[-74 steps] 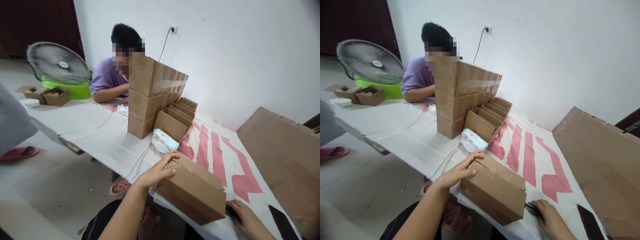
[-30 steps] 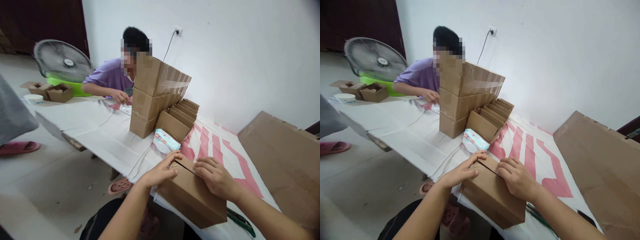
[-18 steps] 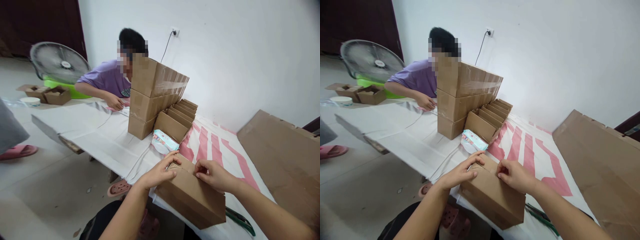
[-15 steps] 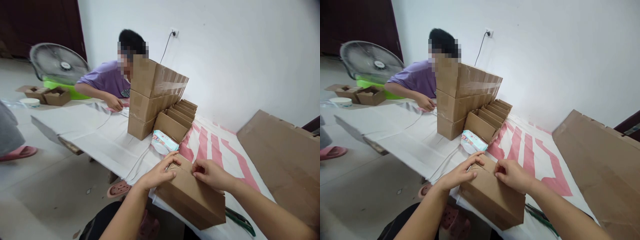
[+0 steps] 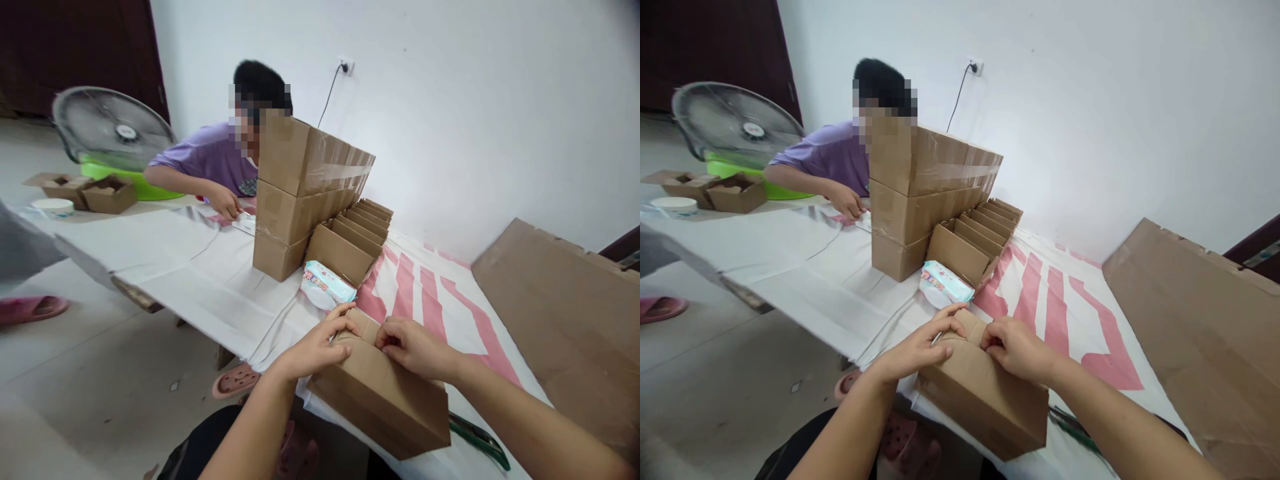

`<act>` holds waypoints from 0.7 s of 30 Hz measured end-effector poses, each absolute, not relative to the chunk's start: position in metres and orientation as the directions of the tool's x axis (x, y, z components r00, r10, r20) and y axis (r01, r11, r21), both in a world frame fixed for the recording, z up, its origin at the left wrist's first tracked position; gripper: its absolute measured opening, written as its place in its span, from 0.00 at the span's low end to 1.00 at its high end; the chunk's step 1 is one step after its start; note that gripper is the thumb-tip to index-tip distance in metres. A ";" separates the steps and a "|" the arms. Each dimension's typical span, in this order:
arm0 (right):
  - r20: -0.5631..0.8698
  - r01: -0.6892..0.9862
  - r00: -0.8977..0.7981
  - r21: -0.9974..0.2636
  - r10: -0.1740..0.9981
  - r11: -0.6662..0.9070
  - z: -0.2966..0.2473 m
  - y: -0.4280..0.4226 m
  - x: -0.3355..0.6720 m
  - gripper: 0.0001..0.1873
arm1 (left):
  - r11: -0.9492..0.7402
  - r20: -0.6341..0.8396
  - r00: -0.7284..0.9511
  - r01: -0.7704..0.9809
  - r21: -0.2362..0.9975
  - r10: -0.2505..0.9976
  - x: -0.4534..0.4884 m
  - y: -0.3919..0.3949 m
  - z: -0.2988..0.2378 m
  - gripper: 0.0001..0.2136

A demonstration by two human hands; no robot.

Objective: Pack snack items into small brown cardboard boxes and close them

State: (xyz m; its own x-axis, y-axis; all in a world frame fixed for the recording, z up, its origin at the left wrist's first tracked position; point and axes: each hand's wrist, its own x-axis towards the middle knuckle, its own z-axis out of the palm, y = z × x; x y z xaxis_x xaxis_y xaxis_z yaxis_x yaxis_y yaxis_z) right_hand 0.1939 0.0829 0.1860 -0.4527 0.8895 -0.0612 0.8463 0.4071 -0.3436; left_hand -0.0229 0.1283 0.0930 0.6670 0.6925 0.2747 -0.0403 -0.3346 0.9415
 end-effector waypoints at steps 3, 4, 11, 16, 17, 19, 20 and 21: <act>-0.024 0.827 -0.461 -0.374 0.887 0.420 0.184 0.081 0.197 0.12 | -0.370 0.322 0.641 -0.064 0.927 0.697 -0.028 0.121 0.099 0.14; -0.019 0.823 -0.457 -0.387 0.889 0.415 0.184 0.080 0.198 0.12 | -0.388 0.347 0.628 -0.077 0.918 0.696 -0.031 0.118 0.103 0.13; -0.042 0.827 -0.487 -0.342 0.872 0.445 0.185 0.078 0.193 0.12 | -0.460 0.423 0.684 -0.142 0.876 0.595 -0.051 0.094 0.126 0.04; -0.032 0.828 -0.520 -0.267 0.854 0.494 0.186 0.078 0.190 0.11 | -0.430 0.322 0.696 -0.021 0.903 0.642 -0.053 0.089 0.130 0.08; -0.031 0.830 -0.522 -0.250 0.853 0.498 0.186 0.077 0.190 0.11 | -0.438 0.292 0.689 0.041 0.898 0.663 -0.052 0.088 0.131 0.10; -0.019 0.830 -0.525 -0.235 0.851 0.506 0.188 0.073 0.191 0.09 | -0.488 0.269 0.685 0.144 0.861 0.677 -0.051 0.085 0.135 0.12; -0.006 0.828 -0.524 -0.239 0.852 0.507 0.188 0.071 0.192 0.09 | -0.521 0.268 0.696 0.177 0.835 0.667 -0.051 0.083 0.137 0.12; 0.009 0.828 -0.516 -0.251 0.857 0.501 0.189 0.069 0.193 0.09 | -0.552 0.270 0.710 0.196 0.811 0.650 -0.051 0.082 0.139 0.11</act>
State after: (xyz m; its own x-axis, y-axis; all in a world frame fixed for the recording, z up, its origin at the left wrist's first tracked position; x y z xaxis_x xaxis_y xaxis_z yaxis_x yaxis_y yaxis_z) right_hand 0.1930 0.0694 0.1890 -0.5158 0.8566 0.0095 0.8281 0.5014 -0.2507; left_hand -0.0506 0.0820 0.1385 0.7103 0.6500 0.2701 0.1964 -0.5515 0.8107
